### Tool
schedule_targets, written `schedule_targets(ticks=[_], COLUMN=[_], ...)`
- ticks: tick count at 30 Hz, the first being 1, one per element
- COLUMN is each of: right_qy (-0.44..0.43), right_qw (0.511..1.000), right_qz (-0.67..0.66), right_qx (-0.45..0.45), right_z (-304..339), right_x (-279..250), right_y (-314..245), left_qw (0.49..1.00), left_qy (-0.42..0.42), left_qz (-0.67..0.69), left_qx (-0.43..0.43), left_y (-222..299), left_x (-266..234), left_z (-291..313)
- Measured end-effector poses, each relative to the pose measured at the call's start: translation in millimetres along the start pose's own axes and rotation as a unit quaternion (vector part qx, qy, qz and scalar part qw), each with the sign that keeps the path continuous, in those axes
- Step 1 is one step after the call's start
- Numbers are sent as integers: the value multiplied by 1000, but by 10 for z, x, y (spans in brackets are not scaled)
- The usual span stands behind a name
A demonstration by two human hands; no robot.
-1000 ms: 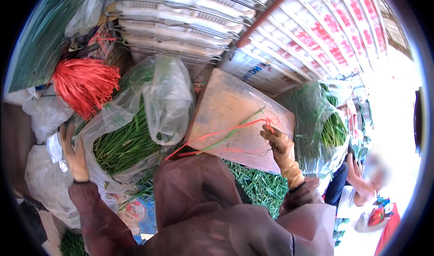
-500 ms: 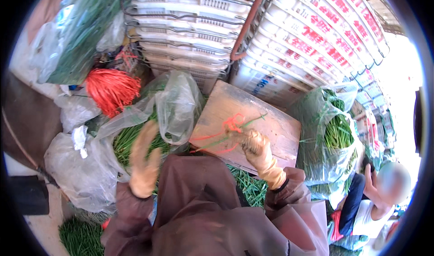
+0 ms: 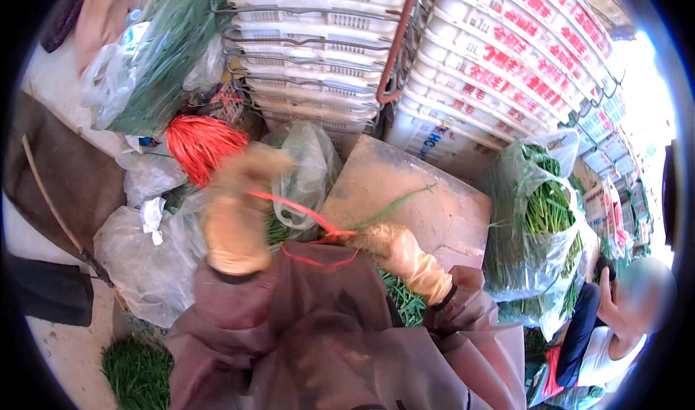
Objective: The person sorts a bunch of green onions, removes damaged leaves by hand, and secures the bunch with a red plastic tie.
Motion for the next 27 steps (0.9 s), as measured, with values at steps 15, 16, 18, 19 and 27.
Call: schedule_targets(ticks=[15,16,18,19,27], right_qy=[-9,-33,-89,-96,-134], right_qw=[874,850,784,779,937], right_qz=[356,376,436,469,221], right_qx=[330,367,433,405,235], right_z=[1252,1169,974,799,748], right_x=[-1132,-988,-925,-788,175], right_y=[2170,2195,2150,1945,1437], left_qw=[856,821,821,835,911], left_qy=[273,248,267,274,291], left_qz=[-429,-505,-504,-476,-282], left_qx=[89,94,-1,-32,-76], left_y=[1725,1738,1563,1538,1464], left_x=[-2733,-2729,-2492,-2592,-3881], left_z=[340,433,470,520,520])
Point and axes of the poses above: each hand's wrist, its own z-axis away from the middle knuckle, its own x-axis out of the palm, y = z × x, the point moved 5 cm from there along -z, towards the middle knuckle, and after that the axes turned 13 degrees about y, right-handed, at the moved point
